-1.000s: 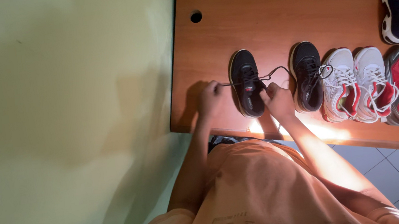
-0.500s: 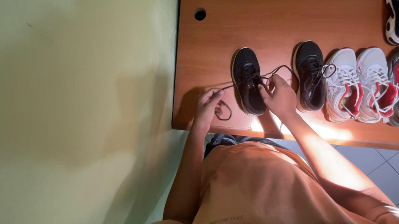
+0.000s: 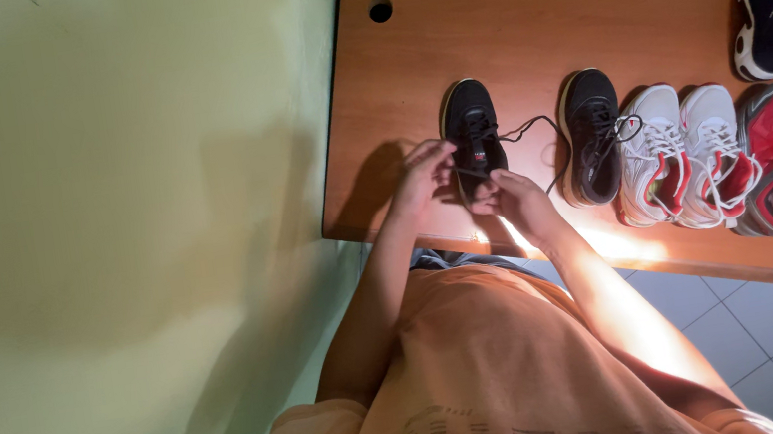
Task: The person unlaces a pair of black sneakers on a wooden bench, then relaces them. After finishing, they rearrange several other pairs of shoes on the bench into a neat row.
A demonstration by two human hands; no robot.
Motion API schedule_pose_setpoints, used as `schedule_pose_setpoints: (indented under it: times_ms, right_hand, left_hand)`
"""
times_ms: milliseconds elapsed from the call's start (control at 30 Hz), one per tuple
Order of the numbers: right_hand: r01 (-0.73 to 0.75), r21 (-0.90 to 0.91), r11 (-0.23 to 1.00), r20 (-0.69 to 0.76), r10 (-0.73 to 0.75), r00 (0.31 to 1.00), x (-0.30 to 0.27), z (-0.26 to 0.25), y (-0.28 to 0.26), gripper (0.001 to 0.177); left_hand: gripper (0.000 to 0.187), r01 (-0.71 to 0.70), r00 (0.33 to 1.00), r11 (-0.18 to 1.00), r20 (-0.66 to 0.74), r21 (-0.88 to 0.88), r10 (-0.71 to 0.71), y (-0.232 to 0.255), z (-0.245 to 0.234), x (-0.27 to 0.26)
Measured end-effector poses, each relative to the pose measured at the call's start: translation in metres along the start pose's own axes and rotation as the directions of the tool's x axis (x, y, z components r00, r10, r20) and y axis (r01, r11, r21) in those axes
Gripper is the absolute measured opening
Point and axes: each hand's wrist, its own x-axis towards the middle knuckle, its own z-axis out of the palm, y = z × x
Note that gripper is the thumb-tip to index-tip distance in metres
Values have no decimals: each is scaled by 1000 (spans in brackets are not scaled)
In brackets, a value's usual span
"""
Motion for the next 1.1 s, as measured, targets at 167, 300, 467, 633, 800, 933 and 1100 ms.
schedule_pose_setpoints:
  times_ms: [167, 300, 467, 633, 800, 933, 1100]
  right_hand:
    - [41, -103, 994, -126, -54, 991, -8, -38, -4, 26]
    - [1, -163, 987, -225, -38, 974, -13, -50, -13, 19]
    - [68, -662, 747, -170, -238, 956, -18, -22, -22, 17]
    - [98, -900, 424, -85, -392, 916, -17, 14, -32, 21]
    - [19, -774, 633, -197, -268, 943, -6, 9, -28, 24]
    - [99, -691, 716, -250, -365, 897, 4, -6, -26, 29]
    - [66, -912, 405, -192, -562, 804, 11, -7, -23, 28]
  left_hand:
    - [23, -21, 984, 993, -173, 120, 42, -14, -44, 7]
    - [20, -96, 953, 959, -252, 265, 166, -20, -53, 7]
    - [43, -146, 664, 274, -111, 950, 739, -10, -19, -21]
    - [27, -493, 844, 392, 317, 777, 432, 9, 42, -40]
    - [30, -175, 981, 332, 138, 927, 133, 5, 57, -37]
    - [36, -117, 993, 368, 104, 922, 56, -12, 32, -17]
    - [31, -183, 983, 747, 98, 639, 156, -42, 1, -1]
